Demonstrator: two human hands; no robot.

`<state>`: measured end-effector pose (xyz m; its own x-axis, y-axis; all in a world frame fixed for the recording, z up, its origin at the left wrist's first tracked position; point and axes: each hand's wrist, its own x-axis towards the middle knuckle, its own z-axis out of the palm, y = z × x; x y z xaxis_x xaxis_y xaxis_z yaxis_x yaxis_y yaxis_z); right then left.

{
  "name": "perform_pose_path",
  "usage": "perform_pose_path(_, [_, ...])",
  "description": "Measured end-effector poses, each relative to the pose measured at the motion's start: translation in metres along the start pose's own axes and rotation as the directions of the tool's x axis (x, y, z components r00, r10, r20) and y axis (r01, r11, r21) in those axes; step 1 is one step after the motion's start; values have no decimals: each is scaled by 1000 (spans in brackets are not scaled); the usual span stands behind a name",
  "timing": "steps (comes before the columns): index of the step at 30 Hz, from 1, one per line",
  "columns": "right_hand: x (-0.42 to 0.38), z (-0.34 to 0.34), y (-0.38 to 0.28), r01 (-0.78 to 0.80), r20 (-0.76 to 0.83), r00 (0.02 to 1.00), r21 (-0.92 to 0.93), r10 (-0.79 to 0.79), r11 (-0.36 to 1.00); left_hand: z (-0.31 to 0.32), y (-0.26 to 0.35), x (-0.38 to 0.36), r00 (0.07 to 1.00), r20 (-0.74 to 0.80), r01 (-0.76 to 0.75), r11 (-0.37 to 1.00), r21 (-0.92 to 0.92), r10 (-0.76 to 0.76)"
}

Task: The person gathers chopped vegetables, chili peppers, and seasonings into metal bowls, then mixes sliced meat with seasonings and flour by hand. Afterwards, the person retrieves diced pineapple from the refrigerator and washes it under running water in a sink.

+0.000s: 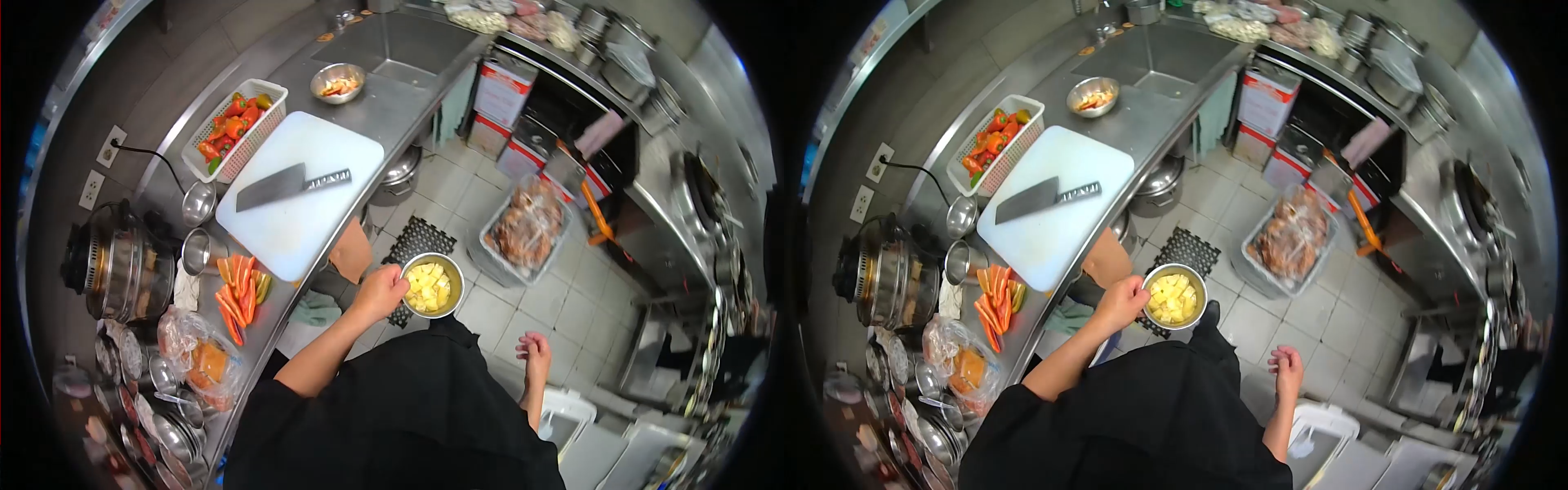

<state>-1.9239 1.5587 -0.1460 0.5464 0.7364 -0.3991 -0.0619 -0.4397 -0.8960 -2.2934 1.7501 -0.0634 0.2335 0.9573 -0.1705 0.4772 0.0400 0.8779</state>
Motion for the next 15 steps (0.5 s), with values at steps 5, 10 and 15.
perform_pose_path(5, [187, 65, -111, 242, 352, 915, -96, -195, 965, -14, 50, 72, 979, -161, 110, 988, -108, -126])
perform_pose_path(10, [309, 176, -265, 500, 594, 704, -27, -389, 865, -46, 89, 119, 916, -367, 118, 984, -130, -159])
perform_pose_path(15, [358, 311, -359, 508, 744, 551, 60, -377, 859, -71, 90, 180, 815, -509, 141, 947, -289, -277])
